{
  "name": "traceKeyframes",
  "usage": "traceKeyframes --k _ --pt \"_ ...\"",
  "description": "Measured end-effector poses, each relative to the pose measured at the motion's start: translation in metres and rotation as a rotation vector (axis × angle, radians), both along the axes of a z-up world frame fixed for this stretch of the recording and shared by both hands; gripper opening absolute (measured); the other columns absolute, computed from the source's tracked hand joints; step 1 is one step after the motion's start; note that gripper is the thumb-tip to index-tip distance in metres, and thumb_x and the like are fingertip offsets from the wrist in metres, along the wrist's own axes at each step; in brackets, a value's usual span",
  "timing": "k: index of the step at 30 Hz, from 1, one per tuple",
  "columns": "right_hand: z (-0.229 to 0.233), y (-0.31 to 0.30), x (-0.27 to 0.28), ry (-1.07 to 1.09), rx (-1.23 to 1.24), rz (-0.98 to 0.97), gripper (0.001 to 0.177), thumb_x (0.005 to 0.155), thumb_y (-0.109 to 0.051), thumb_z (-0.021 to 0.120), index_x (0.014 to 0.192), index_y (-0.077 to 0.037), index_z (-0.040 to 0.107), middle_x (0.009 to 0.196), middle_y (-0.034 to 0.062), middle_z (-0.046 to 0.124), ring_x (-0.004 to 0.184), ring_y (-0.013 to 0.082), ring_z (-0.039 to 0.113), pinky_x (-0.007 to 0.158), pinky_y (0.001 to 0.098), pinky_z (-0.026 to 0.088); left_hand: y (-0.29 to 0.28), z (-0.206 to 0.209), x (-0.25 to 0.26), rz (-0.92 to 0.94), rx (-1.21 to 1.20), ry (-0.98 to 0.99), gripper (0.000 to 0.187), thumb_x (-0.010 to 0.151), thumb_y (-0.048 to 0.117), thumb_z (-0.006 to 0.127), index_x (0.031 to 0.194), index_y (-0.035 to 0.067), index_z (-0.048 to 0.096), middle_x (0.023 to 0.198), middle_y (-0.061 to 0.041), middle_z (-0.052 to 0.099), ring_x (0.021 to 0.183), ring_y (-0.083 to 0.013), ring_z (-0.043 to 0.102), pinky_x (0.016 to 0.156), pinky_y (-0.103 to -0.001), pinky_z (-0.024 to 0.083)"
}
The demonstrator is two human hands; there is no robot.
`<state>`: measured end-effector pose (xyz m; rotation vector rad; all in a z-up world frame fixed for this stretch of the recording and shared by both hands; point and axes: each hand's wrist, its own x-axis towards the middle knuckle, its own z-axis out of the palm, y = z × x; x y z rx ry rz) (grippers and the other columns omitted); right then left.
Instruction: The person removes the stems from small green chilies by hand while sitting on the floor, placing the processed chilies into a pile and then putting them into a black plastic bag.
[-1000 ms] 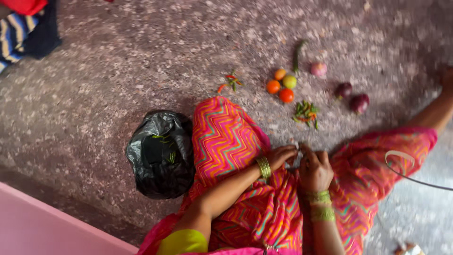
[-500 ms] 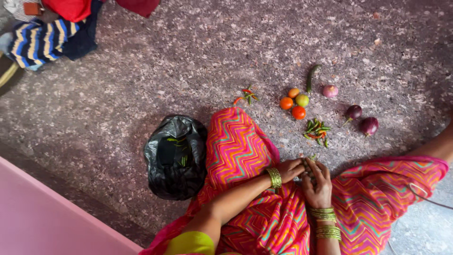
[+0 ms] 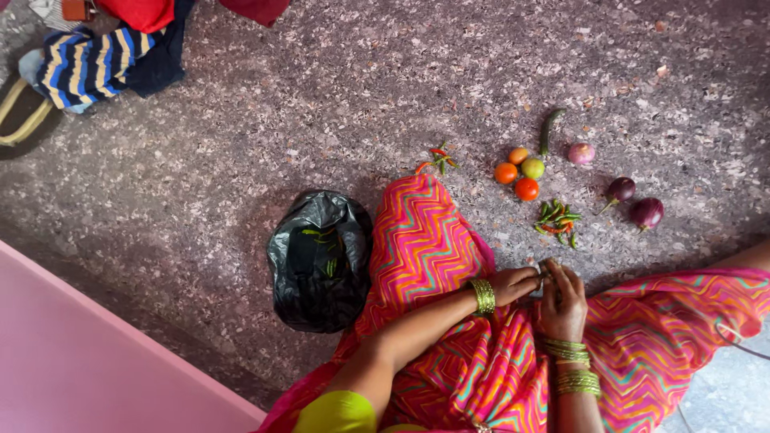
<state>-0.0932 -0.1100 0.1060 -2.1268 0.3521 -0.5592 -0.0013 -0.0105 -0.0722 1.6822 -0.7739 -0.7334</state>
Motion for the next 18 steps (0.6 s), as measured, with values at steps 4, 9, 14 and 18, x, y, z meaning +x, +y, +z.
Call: traceKeyframes --k 4,9,14,18 --pt "0.005 0.000 0.010 -0.012 -0.122 0.079 0.038 0.097 0.000 0.060 0.134 -0.006 0.067 0.129 0.0223 0.064 0.112 0.0382 0.067 0.093 0.0416 0.055 0.006 -0.001 0.015 0.003 -0.133 0.148 0.035 0.104 0.036 0.048 0.125 0.011 0.060 0.103 -0.007 0.069 0.076 -0.0219 0.066 0.067 -0.039 0.055" --pt "0.004 0.006 0.014 -0.035 -0.132 0.148 0.038 0.099 0.001 0.058 0.136 -0.006 0.066 0.131 0.0224 0.065 0.116 0.0392 0.067 0.095 0.0421 0.055 0.010 0.009 0.026 0.072 -0.166 -0.025 0.030 0.107 0.034 0.051 0.117 0.009 0.064 0.095 -0.011 0.070 0.086 -0.0257 0.070 0.075 -0.040 0.055" --pt "-0.007 0.004 0.005 -0.030 -0.063 0.044 0.037 0.102 0.002 0.052 0.136 -0.004 0.064 0.131 0.0211 0.065 0.115 0.0356 0.068 0.094 0.0396 0.056 0.013 0.029 0.019 0.019 -0.056 -0.029 0.028 0.107 0.033 0.053 0.108 0.007 0.062 0.083 -0.015 0.066 0.078 -0.0301 0.070 0.072 -0.044 0.052" --pt "-0.008 0.002 0.002 0.020 -0.046 0.021 0.036 0.104 0.000 0.053 0.138 -0.003 0.064 0.131 0.0216 0.064 0.110 0.0351 0.068 0.091 0.0409 0.056 0.012 0.037 0.017 0.022 -0.078 -0.078 0.027 0.102 0.033 0.054 0.108 0.007 0.060 0.081 -0.015 0.065 0.076 -0.0310 0.068 0.070 -0.044 0.051"
